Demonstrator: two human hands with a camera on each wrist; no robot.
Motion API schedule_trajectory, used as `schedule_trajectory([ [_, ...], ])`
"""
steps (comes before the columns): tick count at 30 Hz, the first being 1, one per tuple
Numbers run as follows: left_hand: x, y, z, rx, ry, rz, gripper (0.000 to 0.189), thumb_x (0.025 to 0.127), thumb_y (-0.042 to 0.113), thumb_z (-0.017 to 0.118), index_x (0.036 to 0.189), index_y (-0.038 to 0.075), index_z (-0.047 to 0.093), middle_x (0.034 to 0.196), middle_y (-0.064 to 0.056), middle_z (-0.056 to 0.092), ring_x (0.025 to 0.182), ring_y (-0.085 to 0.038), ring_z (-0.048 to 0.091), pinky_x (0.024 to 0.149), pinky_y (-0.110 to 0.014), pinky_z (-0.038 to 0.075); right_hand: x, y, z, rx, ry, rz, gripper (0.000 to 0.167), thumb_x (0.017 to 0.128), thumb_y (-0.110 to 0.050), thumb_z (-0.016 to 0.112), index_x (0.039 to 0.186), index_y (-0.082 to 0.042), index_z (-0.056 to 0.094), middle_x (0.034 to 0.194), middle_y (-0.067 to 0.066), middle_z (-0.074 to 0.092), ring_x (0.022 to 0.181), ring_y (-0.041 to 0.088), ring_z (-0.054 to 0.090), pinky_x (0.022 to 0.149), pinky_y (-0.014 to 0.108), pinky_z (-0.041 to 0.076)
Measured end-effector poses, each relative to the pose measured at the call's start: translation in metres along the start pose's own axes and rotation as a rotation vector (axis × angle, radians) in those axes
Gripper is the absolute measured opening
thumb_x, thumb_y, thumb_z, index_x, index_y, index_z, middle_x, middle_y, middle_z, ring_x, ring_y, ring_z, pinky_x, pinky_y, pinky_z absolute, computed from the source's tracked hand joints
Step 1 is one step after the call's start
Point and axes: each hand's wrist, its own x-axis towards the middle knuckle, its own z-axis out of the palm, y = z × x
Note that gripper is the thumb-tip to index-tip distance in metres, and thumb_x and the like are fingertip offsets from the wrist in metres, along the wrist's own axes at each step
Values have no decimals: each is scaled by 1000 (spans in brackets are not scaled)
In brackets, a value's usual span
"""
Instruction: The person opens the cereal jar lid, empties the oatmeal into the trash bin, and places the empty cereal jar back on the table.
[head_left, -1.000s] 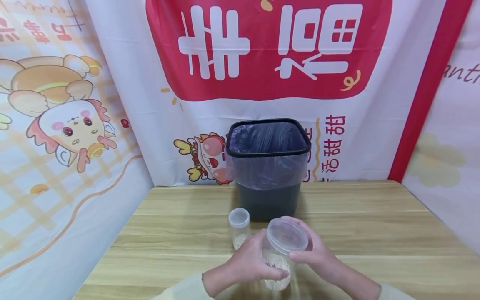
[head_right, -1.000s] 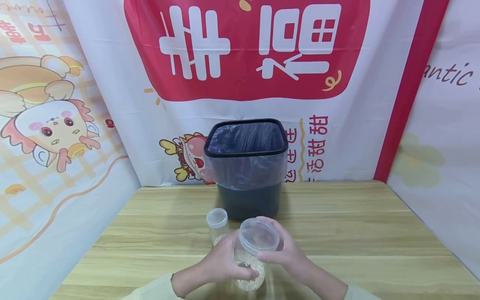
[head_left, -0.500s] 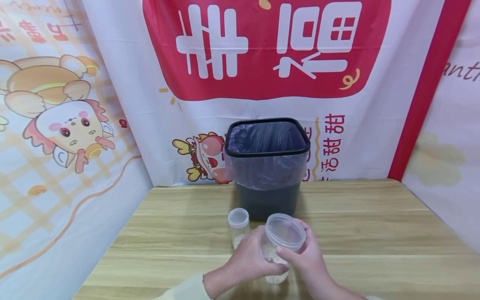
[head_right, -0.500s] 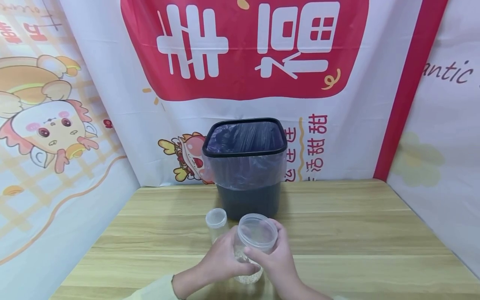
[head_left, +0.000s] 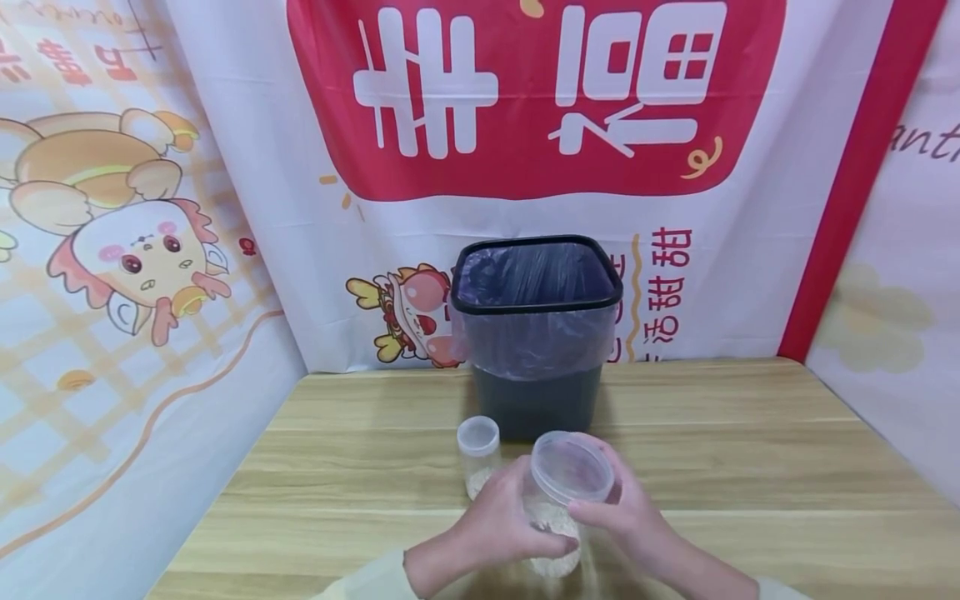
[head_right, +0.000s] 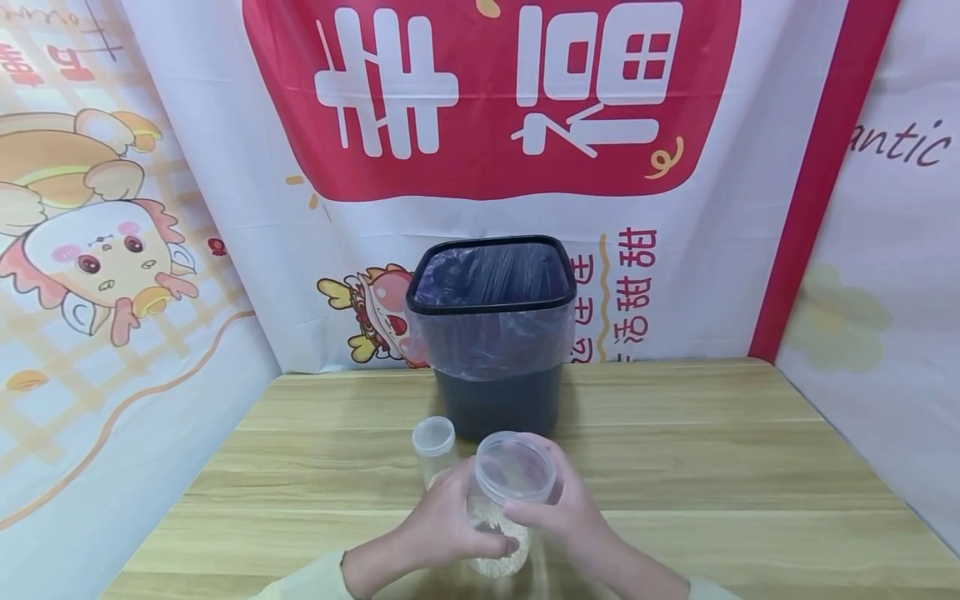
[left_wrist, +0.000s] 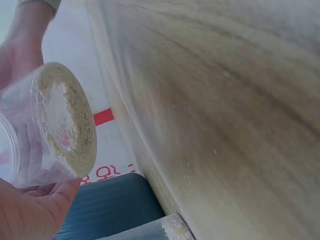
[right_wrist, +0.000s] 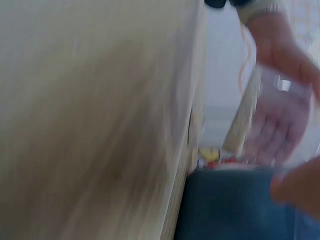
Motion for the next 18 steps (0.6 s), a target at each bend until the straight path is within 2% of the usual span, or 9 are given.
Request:
schedule_trajectory([
  [2,-1,-1,0,-5,-7,15,72,63,38,88,124,18,55,109,13,61,97,-4,57,83,-26,49,3,2,-11,95,-154,-29,67,85,5,63,143,5,30,134,20,48,119,26,51,97,32,45],
  [4,-1,-1,0,-4,-11,31,73,63,38,88,125,17,55,109,12,60,97,-4,57,83,-25,49,5,4,-18,145,-242,-48,67,85,6,61,145,5,29,138,21,46,123,26,49,101,33,43],
  [6,0,-1,1,2,-11,40,72,63,37,88,124,17,55,109,12,60,97,-4,57,83,-24,49,6,7,-21,169,-275,-61,68,86,6,60,146,5,28,140,19,46,125,26,48,102,33,41],
  [8,0,0,2,8,-6,37,72,63,37,88,123,16,55,108,13,60,96,-4,57,82,-24,49,5,10,-21,164,-255,-94,69,86,3,63,146,4,29,139,17,47,124,25,49,102,33,41],
  [10,0,0,2,16,3,27,71,63,38,88,122,17,56,107,13,60,95,-4,57,81,-24,49,4,12,-17,131,-195,-141,70,87,-3,66,146,4,30,138,15,49,121,23,50,101,31,43],
  [13,1,2,2,20,18,-2,72,63,39,88,123,17,55,107,13,60,94,-5,58,81,-24,50,0,14,-5,61,-19,-175,69,86,-9,72,144,-1,36,133,11,54,115,20,55,96,28,46],
  [16,2,3,2,20,33,-28,74,63,41,87,125,18,54,109,13,60,95,-6,58,82,-25,50,-4,11,12,9,186,-134,67,82,-3,73,140,-4,39,127,12,56,109,19,57,91,26,48],
  [18,2,4,3,17,39,-43,74,63,41,87,126,19,54,110,13,60,96,-6,58,82,-26,50,-5,8,23,-2,306,-76,67,79,4,72,137,-4,38,125,12,56,107,19,58,90,25,48],
])
